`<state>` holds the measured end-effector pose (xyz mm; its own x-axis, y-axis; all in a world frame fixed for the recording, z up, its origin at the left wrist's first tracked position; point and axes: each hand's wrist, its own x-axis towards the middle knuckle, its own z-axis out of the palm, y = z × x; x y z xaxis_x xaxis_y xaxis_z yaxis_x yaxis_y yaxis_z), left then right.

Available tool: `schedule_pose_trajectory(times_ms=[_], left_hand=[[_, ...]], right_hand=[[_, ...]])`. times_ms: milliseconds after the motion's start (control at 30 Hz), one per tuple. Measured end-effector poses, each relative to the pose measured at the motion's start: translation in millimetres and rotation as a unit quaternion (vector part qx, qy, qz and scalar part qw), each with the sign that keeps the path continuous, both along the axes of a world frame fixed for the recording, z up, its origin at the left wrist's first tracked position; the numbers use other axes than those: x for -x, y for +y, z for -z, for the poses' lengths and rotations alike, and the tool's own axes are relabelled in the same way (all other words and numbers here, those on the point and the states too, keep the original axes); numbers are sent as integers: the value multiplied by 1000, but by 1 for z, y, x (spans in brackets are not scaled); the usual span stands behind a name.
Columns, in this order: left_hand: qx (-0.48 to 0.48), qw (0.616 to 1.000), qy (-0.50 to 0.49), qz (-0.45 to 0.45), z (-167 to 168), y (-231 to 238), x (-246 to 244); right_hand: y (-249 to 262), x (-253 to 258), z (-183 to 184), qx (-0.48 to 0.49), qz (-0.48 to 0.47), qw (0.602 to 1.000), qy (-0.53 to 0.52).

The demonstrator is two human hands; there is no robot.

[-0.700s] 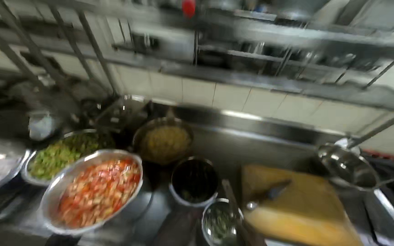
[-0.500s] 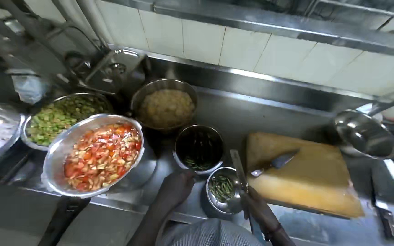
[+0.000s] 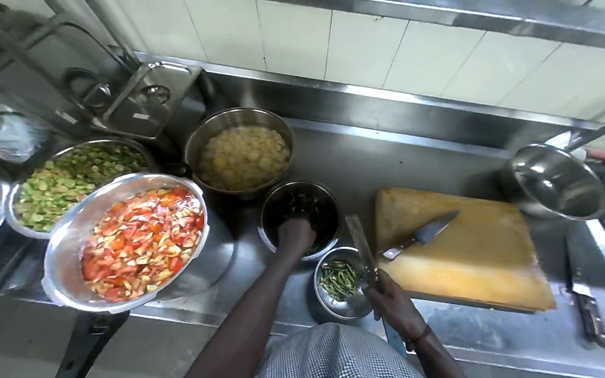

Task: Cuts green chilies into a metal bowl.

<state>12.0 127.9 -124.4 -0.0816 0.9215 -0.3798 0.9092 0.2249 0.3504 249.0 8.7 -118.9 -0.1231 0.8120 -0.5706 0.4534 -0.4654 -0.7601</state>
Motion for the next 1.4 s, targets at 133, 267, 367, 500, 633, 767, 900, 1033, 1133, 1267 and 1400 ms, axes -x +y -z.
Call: schedule_pose_trajectory(times_ms=[133,267,367,500,633,767,900,1033,1133,1267,1400], left_hand=[[-33,999,22,-1,25,6,-11],[-73,992,-81,-67,16,3,-3],[-91,945,-288,-123,-3,-16,8],[-65,846,-516,-121,-16,-59,11],[-23,807,-571,-151,-28,-84,7],[-22,783,-601,-159,-29,-88,6],[-31,783,-601,-158,-32,-89,4],[-29,791,-590,-157,-33,-89,2],[-33,798,-581,-158,-35,-90,1],[-41,814,-564,-136,-35,-92,1],[-11,820,-557,-128,-37,-93,-3]], right_hand=[[-1,-1,-3,-1,0,1000,-9],[-4,-7,2,-6,13,1000,9],[-5,-7,3,-12,26,998,48],[-2,0,-6,-10,1,997,72],[-2,8,-15,-51,-46,997,43],[-4,9,-14,-94,-84,992,-10],[-6,10,-19,-113,-112,985,-62],[-8,14,-27,-116,-140,977,-112],[-8,17,-32,-131,-156,966,-159],[-9,20,-36,-144,-169,954,-201],[-8,24,-39,-147,-172,954,-194]])
